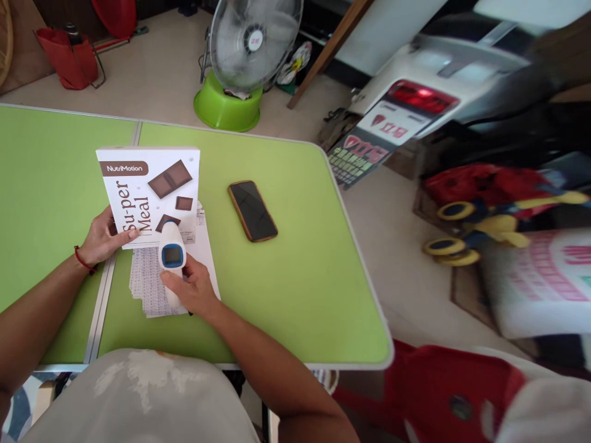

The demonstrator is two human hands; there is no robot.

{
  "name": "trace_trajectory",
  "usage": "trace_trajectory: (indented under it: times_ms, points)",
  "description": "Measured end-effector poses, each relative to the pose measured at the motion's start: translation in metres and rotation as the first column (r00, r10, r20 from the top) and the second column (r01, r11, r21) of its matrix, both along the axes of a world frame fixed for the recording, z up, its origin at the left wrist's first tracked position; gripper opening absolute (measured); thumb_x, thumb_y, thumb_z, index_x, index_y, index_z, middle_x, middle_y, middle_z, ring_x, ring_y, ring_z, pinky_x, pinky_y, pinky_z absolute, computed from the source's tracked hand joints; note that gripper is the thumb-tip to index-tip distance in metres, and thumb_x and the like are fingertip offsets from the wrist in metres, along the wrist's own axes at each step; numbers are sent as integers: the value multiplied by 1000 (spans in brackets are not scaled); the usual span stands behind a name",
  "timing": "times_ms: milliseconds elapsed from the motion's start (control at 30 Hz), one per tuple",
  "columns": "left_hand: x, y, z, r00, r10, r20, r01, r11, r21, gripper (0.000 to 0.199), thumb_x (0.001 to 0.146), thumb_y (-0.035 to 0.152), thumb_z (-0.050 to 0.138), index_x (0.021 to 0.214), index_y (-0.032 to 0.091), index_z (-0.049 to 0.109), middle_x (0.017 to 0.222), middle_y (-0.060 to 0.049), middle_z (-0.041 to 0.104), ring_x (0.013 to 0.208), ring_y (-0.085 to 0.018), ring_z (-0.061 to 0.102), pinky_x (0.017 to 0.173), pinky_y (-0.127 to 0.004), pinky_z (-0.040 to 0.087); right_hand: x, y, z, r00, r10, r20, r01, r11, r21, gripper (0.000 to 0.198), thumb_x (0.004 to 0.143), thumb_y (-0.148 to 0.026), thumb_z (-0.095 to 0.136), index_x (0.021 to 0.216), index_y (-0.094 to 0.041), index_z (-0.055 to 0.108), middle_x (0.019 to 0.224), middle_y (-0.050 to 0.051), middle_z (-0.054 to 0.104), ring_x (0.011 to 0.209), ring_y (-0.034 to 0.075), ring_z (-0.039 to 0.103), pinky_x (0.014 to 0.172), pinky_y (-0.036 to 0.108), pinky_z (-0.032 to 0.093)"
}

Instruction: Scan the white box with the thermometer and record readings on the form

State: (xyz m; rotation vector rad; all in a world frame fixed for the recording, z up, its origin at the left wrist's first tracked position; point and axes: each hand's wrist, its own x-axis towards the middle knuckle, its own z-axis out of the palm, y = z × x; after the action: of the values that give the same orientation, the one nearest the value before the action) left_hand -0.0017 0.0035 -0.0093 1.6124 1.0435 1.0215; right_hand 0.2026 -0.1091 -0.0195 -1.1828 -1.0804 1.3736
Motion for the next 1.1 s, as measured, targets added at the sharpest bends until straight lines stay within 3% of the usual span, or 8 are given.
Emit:
trace_trajectory:
  times_ms: [333, 500, 633, 767, 933, 1000, 1100]
  points:
    - [2, -3, 5, 998, 36, 54, -40, 996, 76, 57, 66, 47, 82, 107, 16, 58, 106, -12, 70, 93, -27, 69, 78, -42, 60, 2, 1, 3, 995, -10, 95, 1, 996, 93, 27, 71, -42, 69, 87, -21, 65, 77, 1, 67, 69, 16, 59, 65, 30, 51]
    - [1, 0, 3, 995, 63, 72, -77, 974, 211, 53, 71, 51, 77, 106, 17, 57, 111, -13, 68, 100, -28, 67, 86, -45, 58, 7, 6, 0, 972, -138, 189, 100, 975, 197, 44, 71, -39, 71, 111, -24, 61, 99, 4, 71, 84, 19, 65, 76, 33, 55]
    - [-1, 6, -2, 991, 134, 4, -128, 941, 313, 52, 74, 53, 74, 107, 16, 56, 111, -13, 65, 103, -30, 64, 91, -49, 54, 18, 13, 7, 902, -222, 370, 95, 939, 332, 37, 78, -40, 65, 112, -24, 60, 104, 6, 71, 90, 20, 66, 80, 35, 55]
    - [-5, 11, -8, 969, 229, -91, -180, 910, 374, 68, 73, 58, 73, 121, 17, 48, 113, -14, 61, 103, -30, 63, 88, -51, 55, 35, 22, 10, 701, -299, 647, 32, 920, 391, 38, 83, -41, 61, 116, -22, 58, 107, 10, 69, 96, 24, 65, 85, 40, 53]
    - [-8, 14, -12, 962, 225, -153, -145, 900, 411, 75, 75, 63, 69, 129, 18, 43, 120, -15, 57, 110, -32, 59, 92, -54, 52, 52, 28, -1, 305, -303, 903, -75, 938, 340, 41, 89, -44, 53, 119, -17, 58, 100, 15, 65, 92, 31, 59, 80, 45, 49]
    - [-9, 14, -11, 963, 205, -176, -116, 902, 415, 75, 76, 61, 69, 132, 18, 43, 122, -16, 57, 112, -33, 58, 94, -55, 51, 54, 28, -4, 208, -301, 931, -78, 943, 323, 41, 90, -42, 51, 120, -14, 57, 100, 16, 64, 91, 31, 57, 78, 45, 47]
    - [-9, 14, -8, 960, 180, -213, -79, 909, 410, 77, 77, 59, 70, 135, 17, 41, 124, -17, 57, 116, -34, 57, 98, -55, 50, 54, 28, -2, 129, -317, 940, -85, 940, 329, 39, 90, -37, 52, 119, -11, 57, 100, 18, 62, 92, 31, 55, 77, 44, 45]
